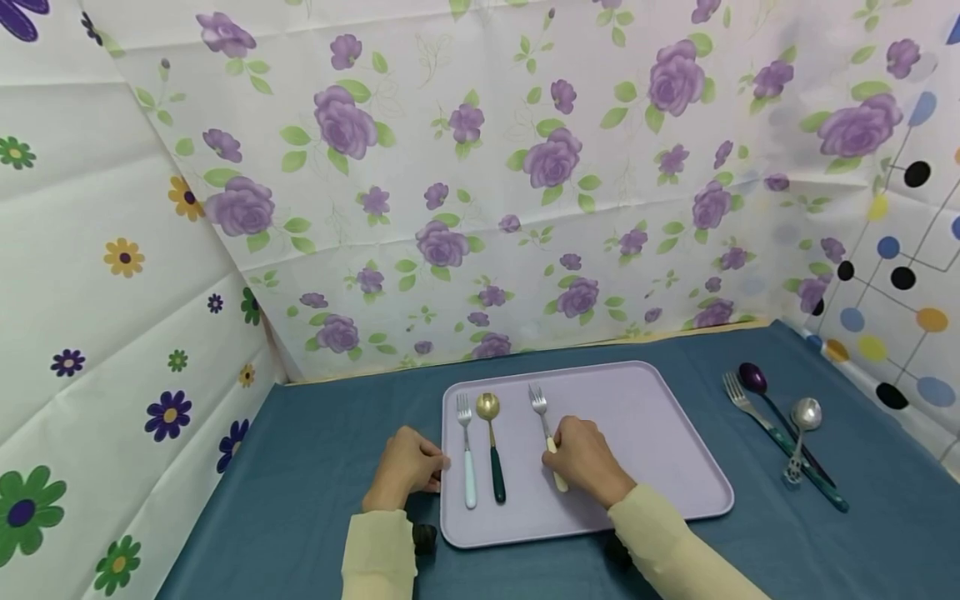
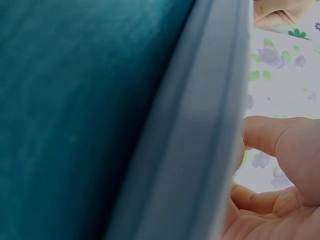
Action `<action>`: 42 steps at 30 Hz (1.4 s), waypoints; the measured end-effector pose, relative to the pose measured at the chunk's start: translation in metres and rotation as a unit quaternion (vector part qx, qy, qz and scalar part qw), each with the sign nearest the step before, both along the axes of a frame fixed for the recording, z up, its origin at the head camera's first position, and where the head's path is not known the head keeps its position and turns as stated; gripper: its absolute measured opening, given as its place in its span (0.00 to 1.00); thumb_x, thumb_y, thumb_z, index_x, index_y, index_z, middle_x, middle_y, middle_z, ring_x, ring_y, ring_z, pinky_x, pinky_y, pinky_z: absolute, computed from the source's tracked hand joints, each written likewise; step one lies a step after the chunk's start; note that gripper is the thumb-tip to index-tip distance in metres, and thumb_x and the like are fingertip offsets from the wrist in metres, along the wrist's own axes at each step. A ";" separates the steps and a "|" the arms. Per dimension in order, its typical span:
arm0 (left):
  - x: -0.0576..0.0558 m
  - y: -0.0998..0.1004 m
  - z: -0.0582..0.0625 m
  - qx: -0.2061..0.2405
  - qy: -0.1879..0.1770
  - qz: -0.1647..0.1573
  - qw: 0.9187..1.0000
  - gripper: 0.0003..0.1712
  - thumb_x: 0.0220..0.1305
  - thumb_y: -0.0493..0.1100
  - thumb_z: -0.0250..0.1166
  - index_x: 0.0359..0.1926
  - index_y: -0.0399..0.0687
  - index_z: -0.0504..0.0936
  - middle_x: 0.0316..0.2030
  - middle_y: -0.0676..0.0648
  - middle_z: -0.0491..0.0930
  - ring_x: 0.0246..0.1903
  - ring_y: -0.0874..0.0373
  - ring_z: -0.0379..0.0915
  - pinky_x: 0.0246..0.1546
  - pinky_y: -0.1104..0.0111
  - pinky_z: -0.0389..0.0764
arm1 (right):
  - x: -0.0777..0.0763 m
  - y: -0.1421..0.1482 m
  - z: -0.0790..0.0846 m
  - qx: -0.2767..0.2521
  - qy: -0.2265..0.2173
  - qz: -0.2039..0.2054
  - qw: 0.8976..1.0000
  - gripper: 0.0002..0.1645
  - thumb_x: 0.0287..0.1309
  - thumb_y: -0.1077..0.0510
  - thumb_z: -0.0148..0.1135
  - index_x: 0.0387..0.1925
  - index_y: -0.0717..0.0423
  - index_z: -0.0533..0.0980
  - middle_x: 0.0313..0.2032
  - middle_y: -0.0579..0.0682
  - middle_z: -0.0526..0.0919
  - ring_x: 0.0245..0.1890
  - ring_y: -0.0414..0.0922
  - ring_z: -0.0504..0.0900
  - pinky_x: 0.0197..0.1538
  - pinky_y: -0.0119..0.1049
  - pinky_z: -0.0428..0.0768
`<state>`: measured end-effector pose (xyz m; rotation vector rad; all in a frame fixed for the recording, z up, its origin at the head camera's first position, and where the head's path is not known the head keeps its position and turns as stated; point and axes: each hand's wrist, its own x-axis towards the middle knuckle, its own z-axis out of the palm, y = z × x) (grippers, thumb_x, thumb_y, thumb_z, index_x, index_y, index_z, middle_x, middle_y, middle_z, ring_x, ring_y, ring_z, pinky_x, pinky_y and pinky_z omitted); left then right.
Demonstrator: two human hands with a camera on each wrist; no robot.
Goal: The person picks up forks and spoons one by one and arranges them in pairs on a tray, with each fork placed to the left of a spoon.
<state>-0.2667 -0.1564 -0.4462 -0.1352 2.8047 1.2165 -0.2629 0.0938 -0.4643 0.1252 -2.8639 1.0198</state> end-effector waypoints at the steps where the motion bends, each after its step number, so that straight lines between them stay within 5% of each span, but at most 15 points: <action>1: 0.000 0.000 0.000 -0.001 0.000 0.000 1.000 0.03 0.56 0.33 0.68 0.27 0.38 0.88 0.21 0.45 0.81 0.16 0.58 0.77 0.18 0.67 0.83 | 0.000 0.000 0.000 0.001 -0.001 0.000 1.000 0.12 0.44 0.66 0.68 0.16 0.58 0.73 0.15 0.48 0.74 0.13 0.39 0.72 0.15 0.30 0.73; 42: 0.000 -0.001 0.000 0.010 -0.002 -0.002 1.000 0.02 0.55 0.33 0.69 0.27 0.38 0.87 0.20 0.44 0.81 0.15 0.57 0.77 0.18 0.67 0.83 | -0.003 -0.002 -0.001 -0.010 -0.008 -0.006 1.000 0.11 0.46 0.62 0.70 0.20 0.61 0.75 0.20 0.50 0.76 0.18 0.40 0.73 0.18 0.30 0.75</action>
